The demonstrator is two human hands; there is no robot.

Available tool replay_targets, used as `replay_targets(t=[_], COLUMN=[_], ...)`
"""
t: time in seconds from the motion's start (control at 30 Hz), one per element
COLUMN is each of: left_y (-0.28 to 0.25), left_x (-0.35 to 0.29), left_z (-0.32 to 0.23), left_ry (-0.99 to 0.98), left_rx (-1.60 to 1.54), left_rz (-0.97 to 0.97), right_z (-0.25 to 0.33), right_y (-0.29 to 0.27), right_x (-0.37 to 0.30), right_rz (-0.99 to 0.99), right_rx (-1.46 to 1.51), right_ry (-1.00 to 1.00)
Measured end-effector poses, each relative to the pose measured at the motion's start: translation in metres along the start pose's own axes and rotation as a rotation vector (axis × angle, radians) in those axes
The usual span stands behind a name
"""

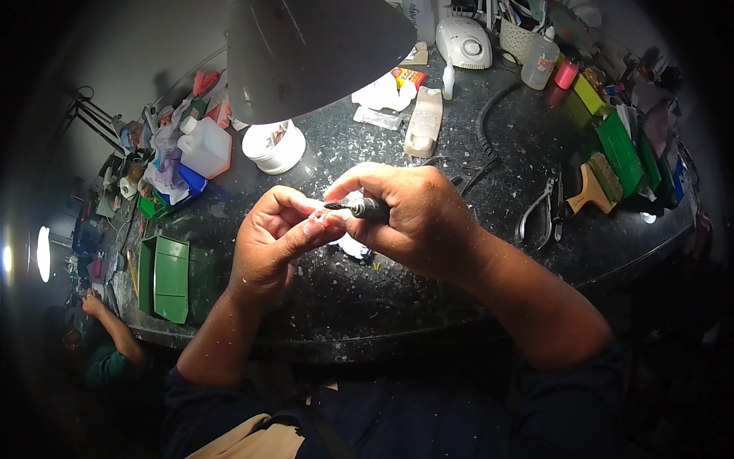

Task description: The person uses a handheld carving tool to scrape and shape a white dental model, then uses a small power rotary tool to sand a red dental piece. They also handle a piece of paper and a small blue tray.

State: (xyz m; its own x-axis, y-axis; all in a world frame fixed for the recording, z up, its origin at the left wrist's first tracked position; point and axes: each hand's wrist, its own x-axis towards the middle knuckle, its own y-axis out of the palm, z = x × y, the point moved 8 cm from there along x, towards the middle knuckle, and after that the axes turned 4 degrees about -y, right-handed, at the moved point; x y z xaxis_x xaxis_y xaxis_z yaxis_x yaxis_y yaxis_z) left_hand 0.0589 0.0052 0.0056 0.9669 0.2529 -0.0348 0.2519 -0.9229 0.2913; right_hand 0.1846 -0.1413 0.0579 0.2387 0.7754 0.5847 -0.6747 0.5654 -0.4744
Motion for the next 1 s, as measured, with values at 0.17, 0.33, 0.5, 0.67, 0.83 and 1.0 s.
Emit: replay_targets(t=[0.17,0.33,0.5,0.67,0.83,1.0], left_y=[-0.003,0.0,0.005,0.004,0.002,0.004], left_x=[-0.002,-0.002,-0.002,-0.003,-0.001,-0.002], left_z=[-0.001,-0.005,-0.005,-0.008,0.001,-0.001], left_ry=[0.066,0.027,-0.005,-0.008,0.017,0.018], left_rx=[0.006,-0.036,-0.082,-0.124,-0.087,-0.013], left_rz=[-0.019,0.013,0.058,0.065,0.096,0.08], right_z=[0.006,0.003,0.002,0.004,-0.002,-0.005], right_y=[0.002,0.002,0.001,-0.006,0.001,0.006], right_x=[0.003,0.001,-0.001,0.001,0.0,-0.002], right_rz=[-0.02,-0.026,-0.055,-0.067,0.087,0.111], right_rx=[-0.007,-0.024,-0.046,-0.087,-0.52,-0.549], right_ry=[-0.039,-0.039,-0.056,0.035,0.004,0.02])
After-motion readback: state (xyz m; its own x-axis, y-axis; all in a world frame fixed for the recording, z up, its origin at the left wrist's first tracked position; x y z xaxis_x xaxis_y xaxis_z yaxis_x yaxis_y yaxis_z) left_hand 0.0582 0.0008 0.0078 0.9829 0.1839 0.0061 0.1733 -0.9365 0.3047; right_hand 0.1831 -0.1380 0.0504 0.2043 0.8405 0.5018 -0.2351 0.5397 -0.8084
